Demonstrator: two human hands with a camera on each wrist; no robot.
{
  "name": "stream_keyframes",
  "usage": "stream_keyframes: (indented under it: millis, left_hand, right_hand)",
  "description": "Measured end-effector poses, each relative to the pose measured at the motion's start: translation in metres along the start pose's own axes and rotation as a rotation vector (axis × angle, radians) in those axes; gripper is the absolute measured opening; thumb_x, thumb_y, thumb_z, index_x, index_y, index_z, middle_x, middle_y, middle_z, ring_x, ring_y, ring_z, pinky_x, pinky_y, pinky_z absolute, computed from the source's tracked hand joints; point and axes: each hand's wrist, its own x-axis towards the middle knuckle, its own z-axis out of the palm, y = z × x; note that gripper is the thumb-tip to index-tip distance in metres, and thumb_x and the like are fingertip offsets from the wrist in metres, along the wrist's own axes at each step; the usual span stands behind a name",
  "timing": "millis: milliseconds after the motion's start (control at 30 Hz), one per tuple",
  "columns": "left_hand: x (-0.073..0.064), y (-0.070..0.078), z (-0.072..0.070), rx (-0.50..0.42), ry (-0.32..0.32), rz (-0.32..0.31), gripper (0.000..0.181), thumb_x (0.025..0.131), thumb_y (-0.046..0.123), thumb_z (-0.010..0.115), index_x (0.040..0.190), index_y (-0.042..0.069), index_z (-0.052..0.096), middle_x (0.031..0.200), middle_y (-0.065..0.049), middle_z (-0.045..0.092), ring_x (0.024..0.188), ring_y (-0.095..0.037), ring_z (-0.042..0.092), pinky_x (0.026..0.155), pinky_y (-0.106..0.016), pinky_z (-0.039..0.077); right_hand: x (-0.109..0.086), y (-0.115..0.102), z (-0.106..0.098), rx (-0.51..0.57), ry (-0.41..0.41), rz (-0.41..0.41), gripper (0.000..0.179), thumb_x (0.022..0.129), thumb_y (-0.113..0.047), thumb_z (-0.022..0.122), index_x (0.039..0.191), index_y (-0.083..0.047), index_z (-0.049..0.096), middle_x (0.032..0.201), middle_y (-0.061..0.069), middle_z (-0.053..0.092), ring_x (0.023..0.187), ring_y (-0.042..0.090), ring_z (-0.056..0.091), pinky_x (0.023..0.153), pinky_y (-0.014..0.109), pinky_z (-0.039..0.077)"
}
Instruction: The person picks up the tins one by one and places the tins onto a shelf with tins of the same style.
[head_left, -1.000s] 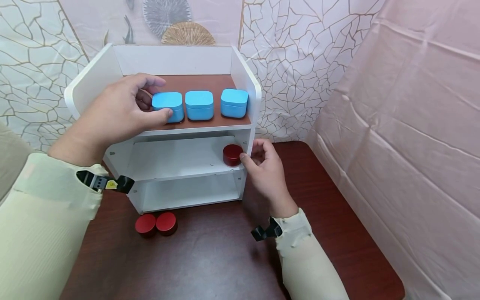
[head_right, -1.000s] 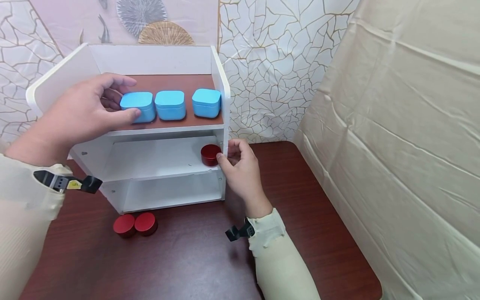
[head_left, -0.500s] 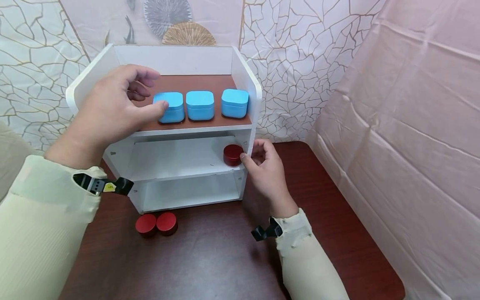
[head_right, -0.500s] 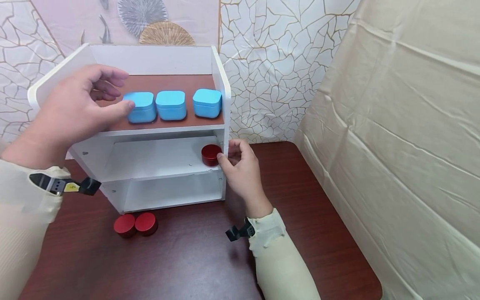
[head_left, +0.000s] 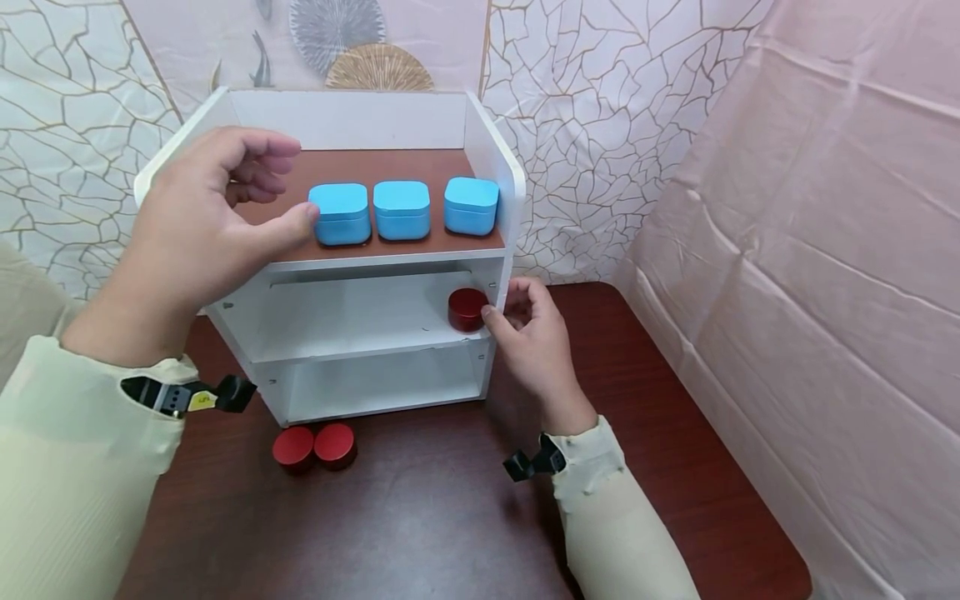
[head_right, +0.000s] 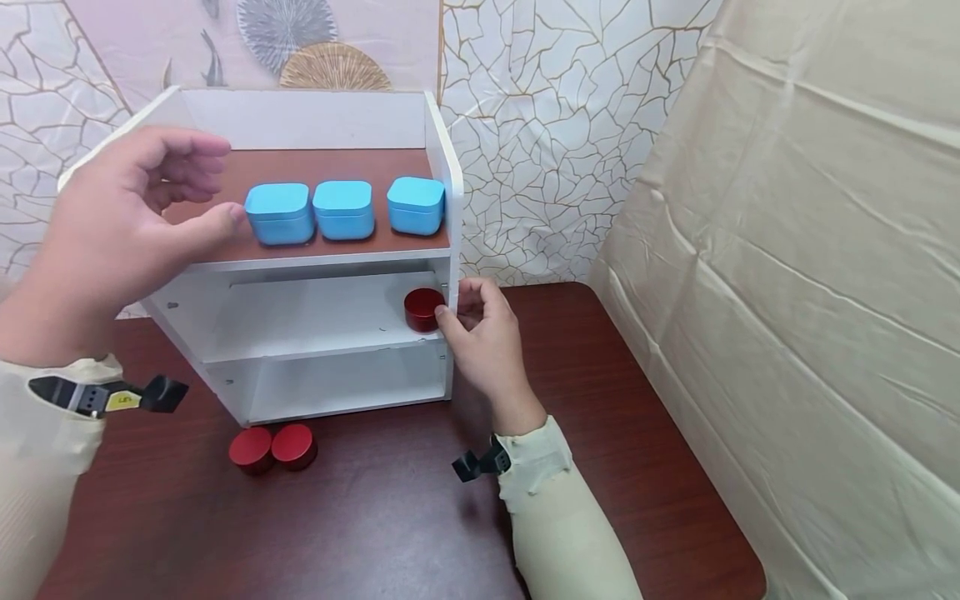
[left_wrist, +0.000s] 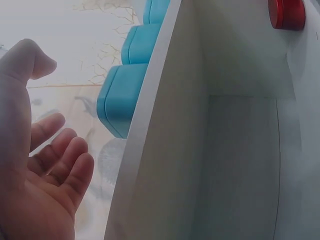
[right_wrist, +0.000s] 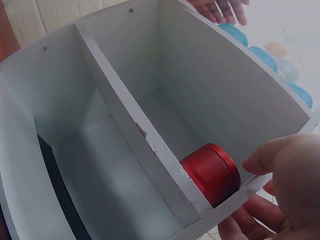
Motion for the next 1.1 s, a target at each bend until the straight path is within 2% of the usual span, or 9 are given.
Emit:
stream_keyframes:
  millis: [200, 367, 667, 900, 1000, 1100]
  left_hand:
    - [-0.014, -0.001, -0.005, -0.034, 0.015, 0.034, 0.055, 0.084, 0.021, 0.086, 0.136, 0.019, 0.067, 0.117, 0.011, 0.060, 0.105, -0.009, 0.058, 0.092, -0.010, 0.045]
    - [-0.026, -0.002, -0.009, -0.029, 0.021, 0.031, 0.056, 0.083, 0.018, 0.086, 0.136, 0.020, 0.068, 0.117, 0.012, 0.060, 0.105, -0.007, 0.058, 0.091, -0.007, 0.045]
    - [-0.050, -0.003, -0.015, -0.044, 0.055, 0.105, 0.059, 0.077, 0.004, 0.088, 0.132, 0.015, 0.070, 0.118, 0.013, 0.063, 0.104, -0.006, 0.059, 0.092, -0.005, 0.046]
    - [-0.068, -0.008, -0.017, -0.097, 0.072, 0.192, 0.064, 0.071, -0.011, 0.085, 0.130, 0.008, 0.071, 0.113, 0.006, 0.066, 0.100, -0.009, 0.062, 0.092, -0.007, 0.049]
    - [-0.075, -0.011, -0.017, -0.099, 0.068, 0.200, 0.065, 0.068, -0.013, 0.085, 0.129, 0.006, 0.071, 0.112, 0.004, 0.065, 0.100, -0.010, 0.061, 0.092, -0.007, 0.049]
    - [-0.083, -0.016, -0.017, -0.073, 0.071, 0.195, 0.067, 0.067, -0.013, 0.087, 0.129, 0.007, 0.071, 0.111, 0.006, 0.065, 0.100, -0.007, 0.060, 0.085, -0.005, 0.049]
  right_hand:
    - [0.000, -0.004, 0.001, 0.000, 0.003, 0.007, 0.033, 0.096, -0.006, 0.072, 0.126, -0.005, 0.057, 0.116, 0.016, 0.063, 0.106, 0.029, 0.062, 0.091, 0.036, 0.057]
    - [-0.001, -0.003, 0.001, 0.006, 0.007, -0.006, 0.035, 0.096, -0.011, 0.075, 0.126, -0.009, 0.058, 0.116, 0.013, 0.064, 0.106, 0.026, 0.063, 0.091, 0.036, 0.057]
    - [-0.001, 0.003, 0.000, 0.035, -0.003, -0.033, 0.038, 0.095, -0.018, 0.077, 0.127, -0.011, 0.058, 0.117, 0.011, 0.064, 0.106, 0.025, 0.064, 0.090, 0.034, 0.058]
    - [-0.001, 0.003, -0.001, 0.012, -0.004, -0.036, 0.037, 0.096, -0.019, 0.076, 0.127, -0.012, 0.058, 0.117, 0.009, 0.065, 0.106, 0.023, 0.064, 0.090, 0.031, 0.058]
    - [-0.001, 0.003, -0.001, 0.006, -0.004, -0.035, 0.037, 0.095, -0.019, 0.076, 0.127, -0.013, 0.058, 0.117, 0.009, 0.065, 0.106, 0.023, 0.064, 0.089, 0.030, 0.058]
    - [-0.001, 0.003, 0.000, 0.006, -0.003, -0.034, 0.037, 0.095, -0.019, 0.076, 0.127, -0.012, 0.058, 0.117, 0.009, 0.065, 0.107, 0.022, 0.064, 0.089, 0.029, 0.058]
